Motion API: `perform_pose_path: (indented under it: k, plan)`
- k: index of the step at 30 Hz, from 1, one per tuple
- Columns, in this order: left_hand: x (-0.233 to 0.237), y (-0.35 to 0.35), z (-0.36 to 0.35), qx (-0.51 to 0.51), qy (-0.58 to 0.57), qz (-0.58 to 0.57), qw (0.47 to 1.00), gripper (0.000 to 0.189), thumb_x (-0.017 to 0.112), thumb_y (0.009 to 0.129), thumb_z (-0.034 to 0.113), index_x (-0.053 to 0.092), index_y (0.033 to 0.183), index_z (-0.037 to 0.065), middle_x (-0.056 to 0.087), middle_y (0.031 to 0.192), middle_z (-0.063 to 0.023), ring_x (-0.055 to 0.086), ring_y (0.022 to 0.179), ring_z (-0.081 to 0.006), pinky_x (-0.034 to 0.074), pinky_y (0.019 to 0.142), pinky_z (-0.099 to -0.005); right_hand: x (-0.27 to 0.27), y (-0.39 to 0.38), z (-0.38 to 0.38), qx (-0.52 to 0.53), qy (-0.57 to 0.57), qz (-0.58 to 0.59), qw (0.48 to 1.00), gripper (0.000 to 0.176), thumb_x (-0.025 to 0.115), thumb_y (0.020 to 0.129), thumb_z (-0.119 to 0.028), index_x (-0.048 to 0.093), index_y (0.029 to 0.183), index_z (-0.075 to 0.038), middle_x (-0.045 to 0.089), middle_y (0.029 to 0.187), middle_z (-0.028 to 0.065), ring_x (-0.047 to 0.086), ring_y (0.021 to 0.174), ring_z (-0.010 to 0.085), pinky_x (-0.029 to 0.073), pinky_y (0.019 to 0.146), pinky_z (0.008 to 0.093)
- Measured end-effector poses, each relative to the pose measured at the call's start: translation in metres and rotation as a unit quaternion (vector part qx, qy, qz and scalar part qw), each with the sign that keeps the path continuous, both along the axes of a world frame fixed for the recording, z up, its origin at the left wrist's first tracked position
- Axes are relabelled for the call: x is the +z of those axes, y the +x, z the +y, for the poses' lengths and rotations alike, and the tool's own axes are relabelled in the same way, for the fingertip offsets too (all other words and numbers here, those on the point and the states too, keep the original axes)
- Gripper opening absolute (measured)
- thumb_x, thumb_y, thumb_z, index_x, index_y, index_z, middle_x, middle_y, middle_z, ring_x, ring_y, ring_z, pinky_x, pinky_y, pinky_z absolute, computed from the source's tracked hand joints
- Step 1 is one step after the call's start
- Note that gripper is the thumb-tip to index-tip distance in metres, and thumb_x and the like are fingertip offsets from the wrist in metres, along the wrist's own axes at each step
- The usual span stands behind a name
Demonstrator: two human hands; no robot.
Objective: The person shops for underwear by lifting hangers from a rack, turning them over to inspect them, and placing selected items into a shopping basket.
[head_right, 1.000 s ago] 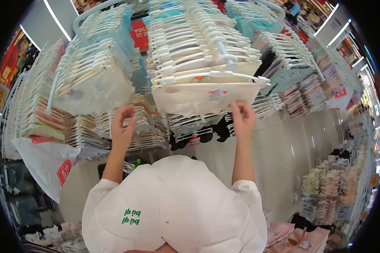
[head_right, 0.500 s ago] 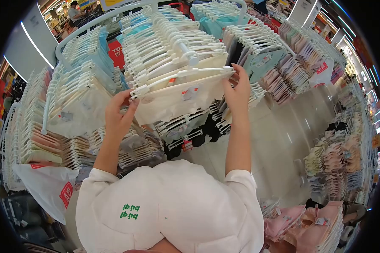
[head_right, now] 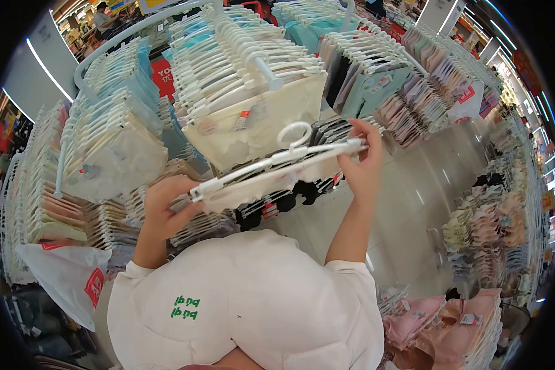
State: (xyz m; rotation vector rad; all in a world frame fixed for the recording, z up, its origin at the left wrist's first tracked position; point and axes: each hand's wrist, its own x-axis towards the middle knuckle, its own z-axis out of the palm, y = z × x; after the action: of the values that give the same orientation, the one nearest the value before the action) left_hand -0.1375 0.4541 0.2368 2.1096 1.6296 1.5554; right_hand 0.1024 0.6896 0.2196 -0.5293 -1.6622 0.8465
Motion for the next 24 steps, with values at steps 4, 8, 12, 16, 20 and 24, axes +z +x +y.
perform_pose_path:
  k: [4,8,12,16,20,24]
  plan:
    - [-0.005,-0.006,-0.005,-0.035,-0.022,0.025,0.999,0.026,0.071,0.066,0.01,0.061,0.089,0.002,0.06,0.07,-0.0073,0.058,0.058,-0.0197,0.045,0.057,-0.0275,0.014,0.021,-0.021,0.016,0.081,-0.153,0.985,0.027,0.054,0.053,0.006,0.062,0.077,-0.004,0.05,0.077,0.0036,0.05,0.072,0.014,0.039,0.065,0.0232]
    - [0.002,-0.013,0.008,-0.119,-0.018,-0.102,0.987,0.027,0.068,0.069,0.012,0.06,0.092,0.002,0.06,0.084,-0.0099,0.058,0.071,-0.0214,0.045,0.062,-0.0291,-0.003,0.037,-0.019,0.017,0.043,-0.125,0.991,0.02,0.054,0.053,0.006,0.059,0.071,-0.003,0.049,0.074,0.0026,0.048,0.068,0.0116,0.035,0.058,0.0225]
    - [0.006,-0.036,0.053,0.184,0.124,0.02,0.975,0.03,0.069,0.07,0.016,0.059,0.095,0.003,0.056,0.094,-0.0094,0.055,0.075,-0.0219,0.045,0.065,-0.0296,-0.013,0.046,-0.017,-0.005,-0.004,-0.033,0.999,0.015,0.056,0.051,0.005,0.055,0.064,-0.002,0.047,0.071,0.0013,0.043,0.062,0.0089,0.03,0.053,0.0211]
    - [0.001,-0.032,0.068,0.261,0.071,0.106,0.957,0.029,0.069,0.072,0.014,0.059,0.098,0.006,0.054,0.094,-0.0061,0.053,0.07,-0.0166,0.044,0.064,-0.0281,-0.024,0.056,-0.012,-0.014,-0.006,-0.021,1.0,0.012,0.058,0.05,0.003,0.054,0.06,-0.003,0.045,0.069,0.0006,0.041,0.06,0.008,0.026,0.052,0.0204]
    - [0.0,-0.029,0.075,0.293,0.082,0.128,0.944,0.029,0.07,0.071,0.014,0.06,0.096,0.005,0.053,0.091,-0.0064,0.053,0.069,-0.0149,0.044,0.061,-0.0268,-0.031,0.064,-0.011,-0.023,-0.019,-0.006,1.0,0.012,0.058,0.05,0.002,0.055,0.061,-0.003,0.044,0.068,0.0005,0.04,0.06,0.0078,0.026,0.051,0.0203]
    - [-0.002,-0.028,0.076,0.271,0.053,0.105,0.955,0.027,0.07,0.071,0.012,0.059,0.093,0.004,0.052,0.09,-0.0067,0.052,0.068,-0.0153,0.044,0.061,-0.0269,-0.034,0.064,-0.014,-0.033,-0.05,0.004,0.998,0.013,0.058,0.049,0.003,0.054,0.061,-0.003,0.044,0.068,0.0002,0.04,0.06,0.0082,0.026,0.052,0.0205]
